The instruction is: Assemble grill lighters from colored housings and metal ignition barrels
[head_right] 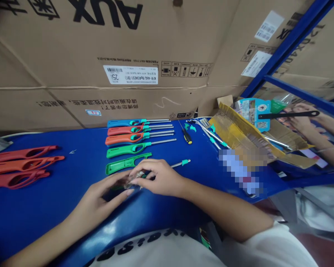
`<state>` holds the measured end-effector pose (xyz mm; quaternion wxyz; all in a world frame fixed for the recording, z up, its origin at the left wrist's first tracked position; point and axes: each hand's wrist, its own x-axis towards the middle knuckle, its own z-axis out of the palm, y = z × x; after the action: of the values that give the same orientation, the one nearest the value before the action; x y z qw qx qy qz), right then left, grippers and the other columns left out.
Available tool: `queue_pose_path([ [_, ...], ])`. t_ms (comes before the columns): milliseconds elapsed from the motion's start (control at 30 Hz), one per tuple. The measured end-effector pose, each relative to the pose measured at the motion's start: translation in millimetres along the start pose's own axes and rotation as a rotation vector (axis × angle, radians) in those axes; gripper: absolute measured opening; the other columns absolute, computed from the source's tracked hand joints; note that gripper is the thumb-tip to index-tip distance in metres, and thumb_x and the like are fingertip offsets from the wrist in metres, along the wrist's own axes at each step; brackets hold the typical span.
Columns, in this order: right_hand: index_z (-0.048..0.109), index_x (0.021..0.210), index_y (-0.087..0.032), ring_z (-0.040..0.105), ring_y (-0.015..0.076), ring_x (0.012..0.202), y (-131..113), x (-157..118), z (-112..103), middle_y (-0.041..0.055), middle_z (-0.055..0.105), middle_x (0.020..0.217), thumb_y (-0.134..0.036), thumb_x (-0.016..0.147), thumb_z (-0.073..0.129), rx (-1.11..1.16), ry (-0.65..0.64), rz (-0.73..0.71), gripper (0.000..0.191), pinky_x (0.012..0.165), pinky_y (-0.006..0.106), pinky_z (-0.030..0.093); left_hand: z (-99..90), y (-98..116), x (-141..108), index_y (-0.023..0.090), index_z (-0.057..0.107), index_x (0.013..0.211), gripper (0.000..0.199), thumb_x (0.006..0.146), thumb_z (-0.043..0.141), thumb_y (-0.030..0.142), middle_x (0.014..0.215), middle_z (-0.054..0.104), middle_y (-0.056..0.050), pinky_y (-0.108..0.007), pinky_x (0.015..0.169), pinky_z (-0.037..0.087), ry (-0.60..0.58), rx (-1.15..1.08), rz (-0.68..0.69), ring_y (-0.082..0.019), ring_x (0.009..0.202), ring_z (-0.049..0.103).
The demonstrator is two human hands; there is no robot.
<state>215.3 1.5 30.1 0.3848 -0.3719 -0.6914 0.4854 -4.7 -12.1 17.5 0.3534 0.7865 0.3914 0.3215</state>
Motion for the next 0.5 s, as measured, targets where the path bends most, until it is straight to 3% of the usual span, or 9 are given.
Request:
queue_pose_path([
  [100, 0.073, 0.101, -0.02, 0.069, 0.0117, 0.081, 1.5, -3.2, 0.5, 0.0036, 0.069, 0.097, -0.025, 0.085, 0.072, 0.058, -0.03, 0.01, 0.016, 0.07, 0.022, 0.062, 1.0, 0.5, 1.1, 0.022, 0.07, 0.122, 0.03, 0.094, 0.067, 0.033, 0.102, 0.08, -0.004, -0.028, 0.08, 0.062, 0.011, -0.105, -0.066, -0.018, 0.084, 0.076],
  [233, 0.071, 0.102, -0.018, 0.069, 0.0123, 0.081, 6.2, -1.8, -7.3, 0.0039, 0.069, 0.093, -0.027, 0.087, 0.072, 0.075, 0.027, 0.018, 0.018, 0.067, 0.021, 0.061, -0.4, 0.5, 3.2, 0.022, 0.075, 0.114, 0.024, 0.094, 0.067, 0.032, 0.107, 0.079, -0.004, -0.027, 0.083, 0.061, 0.024, -0.14, -0.106, -0.019, 0.092, 0.076],
  [500, 0.074, 0.095, -0.019, 0.068, 0.0111, 0.071, 6.3, 2.1, -15.2, 0.005, 0.073, 0.09, -0.026, 0.089, 0.07, -0.13, 0.058, -0.171, 0.009, 0.062, 0.021, 0.058, -2.0, 4.5, 3.7, 0.019, 0.074, 0.109, 0.02, 0.094, 0.066, 0.03, 0.101, 0.079, -0.005, -0.028, 0.081, 0.059, 0.032, -0.232, -0.163, -0.018, 0.087, 0.074],
])
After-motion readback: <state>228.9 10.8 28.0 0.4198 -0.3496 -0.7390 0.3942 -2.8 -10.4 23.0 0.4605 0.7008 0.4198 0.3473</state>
